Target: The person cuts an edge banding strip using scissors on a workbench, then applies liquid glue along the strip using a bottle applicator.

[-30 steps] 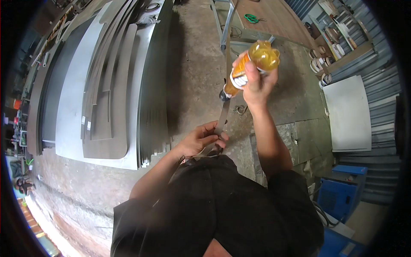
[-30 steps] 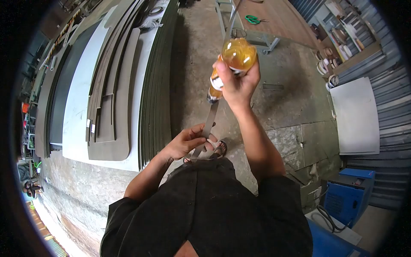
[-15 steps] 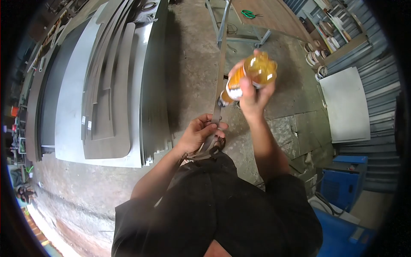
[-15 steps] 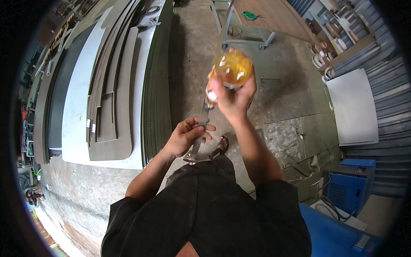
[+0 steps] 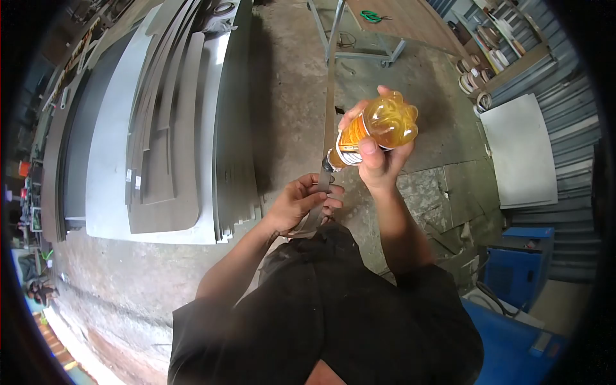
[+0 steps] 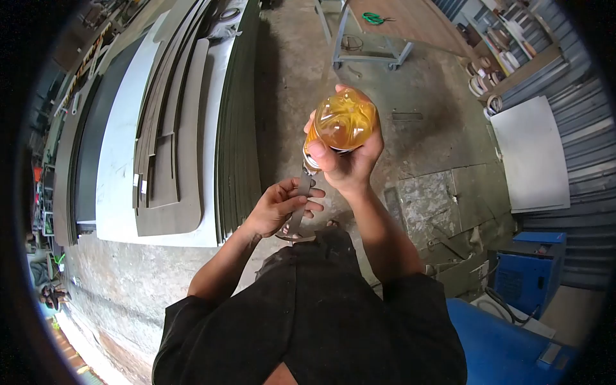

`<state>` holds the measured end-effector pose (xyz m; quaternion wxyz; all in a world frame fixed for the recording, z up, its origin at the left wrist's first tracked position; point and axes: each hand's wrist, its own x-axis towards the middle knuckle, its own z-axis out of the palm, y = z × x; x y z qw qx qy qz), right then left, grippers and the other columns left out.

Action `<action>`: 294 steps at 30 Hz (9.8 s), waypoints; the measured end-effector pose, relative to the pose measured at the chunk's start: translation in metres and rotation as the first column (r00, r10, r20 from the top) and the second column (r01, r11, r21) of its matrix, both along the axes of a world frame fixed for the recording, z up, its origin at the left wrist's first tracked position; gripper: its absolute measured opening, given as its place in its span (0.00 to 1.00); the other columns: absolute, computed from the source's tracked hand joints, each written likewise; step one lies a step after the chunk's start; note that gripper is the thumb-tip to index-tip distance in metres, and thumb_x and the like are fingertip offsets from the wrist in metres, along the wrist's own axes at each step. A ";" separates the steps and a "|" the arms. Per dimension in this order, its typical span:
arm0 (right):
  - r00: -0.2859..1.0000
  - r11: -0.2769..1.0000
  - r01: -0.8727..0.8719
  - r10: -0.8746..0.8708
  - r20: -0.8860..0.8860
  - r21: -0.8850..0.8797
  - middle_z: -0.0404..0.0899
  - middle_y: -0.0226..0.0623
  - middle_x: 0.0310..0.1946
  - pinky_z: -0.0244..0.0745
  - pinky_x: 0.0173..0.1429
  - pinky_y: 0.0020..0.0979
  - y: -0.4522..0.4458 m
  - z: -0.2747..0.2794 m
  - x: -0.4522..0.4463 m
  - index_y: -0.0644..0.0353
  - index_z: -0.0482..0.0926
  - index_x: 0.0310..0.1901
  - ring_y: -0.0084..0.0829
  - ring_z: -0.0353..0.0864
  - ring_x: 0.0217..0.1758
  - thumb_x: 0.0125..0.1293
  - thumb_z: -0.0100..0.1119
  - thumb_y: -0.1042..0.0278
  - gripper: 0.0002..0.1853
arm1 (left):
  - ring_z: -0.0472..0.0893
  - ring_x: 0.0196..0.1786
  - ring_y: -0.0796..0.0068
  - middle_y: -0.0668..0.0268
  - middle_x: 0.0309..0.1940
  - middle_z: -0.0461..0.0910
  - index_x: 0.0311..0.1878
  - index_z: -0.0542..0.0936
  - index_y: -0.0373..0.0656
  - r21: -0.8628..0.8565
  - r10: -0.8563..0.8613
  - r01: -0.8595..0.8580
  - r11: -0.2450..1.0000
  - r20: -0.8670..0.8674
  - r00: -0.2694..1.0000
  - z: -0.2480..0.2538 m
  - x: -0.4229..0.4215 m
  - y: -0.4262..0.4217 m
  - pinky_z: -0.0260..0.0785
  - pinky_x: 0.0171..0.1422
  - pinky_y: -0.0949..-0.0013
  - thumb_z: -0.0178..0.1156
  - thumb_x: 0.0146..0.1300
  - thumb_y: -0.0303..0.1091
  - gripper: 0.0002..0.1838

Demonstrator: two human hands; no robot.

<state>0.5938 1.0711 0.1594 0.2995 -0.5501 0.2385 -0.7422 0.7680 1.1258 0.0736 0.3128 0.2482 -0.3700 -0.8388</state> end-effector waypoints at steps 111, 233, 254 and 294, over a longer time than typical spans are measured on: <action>0.986 0.973 0.164 -0.157 -0.054 0.165 0.80 0.35 0.38 0.78 0.40 0.28 0.228 -0.010 0.161 0.64 0.71 0.56 0.23 0.81 0.34 0.60 0.72 0.69 0.26 | 0.82 0.38 0.77 0.60 0.49 0.83 0.73 0.62 0.40 -0.086 -0.090 0.094 0.992 0.049 0.995 -0.022 0.166 0.261 0.72 0.43 0.74 0.51 0.74 0.25 0.26; 0.965 0.967 0.157 -0.193 -0.175 -0.199 0.80 0.42 0.35 0.78 0.40 0.31 0.298 -0.008 0.158 0.69 0.63 0.63 0.31 0.81 0.34 0.60 0.70 0.56 0.38 | 0.83 0.44 0.71 0.59 0.46 0.83 0.64 0.72 0.37 -0.038 0.137 -0.134 0.990 0.110 0.984 -0.006 0.162 0.333 0.77 0.55 0.67 0.52 0.69 0.20 0.20; 0.995 0.998 -0.047 0.051 0.086 -0.050 0.80 0.37 0.40 0.80 0.41 0.29 0.406 0.028 0.170 0.70 0.67 0.63 0.28 0.83 0.36 0.51 0.79 0.55 0.43 | 0.83 0.48 0.68 0.52 0.55 0.80 0.75 0.58 0.38 -0.128 0.078 -0.077 0.989 0.003 0.997 0.005 0.155 0.386 0.75 0.54 0.68 0.51 0.68 0.16 0.32; 0.986 0.980 0.166 -0.167 -0.001 -0.112 0.80 0.42 0.37 0.79 0.39 0.30 0.389 0.057 0.276 0.68 0.65 0.63 0.29 0.82 0.34 0.58 0.70 0.62 0.35 | 0.79 0.54 0.67 0.53 0.59 0.78 0.78 0.56 0.48 -0.293 -0.141 0.104 0.950 -0.106 0.984 0.012 0.280 0.360 0.74 0.52 0.68 0.48 0.70 0.19 0.34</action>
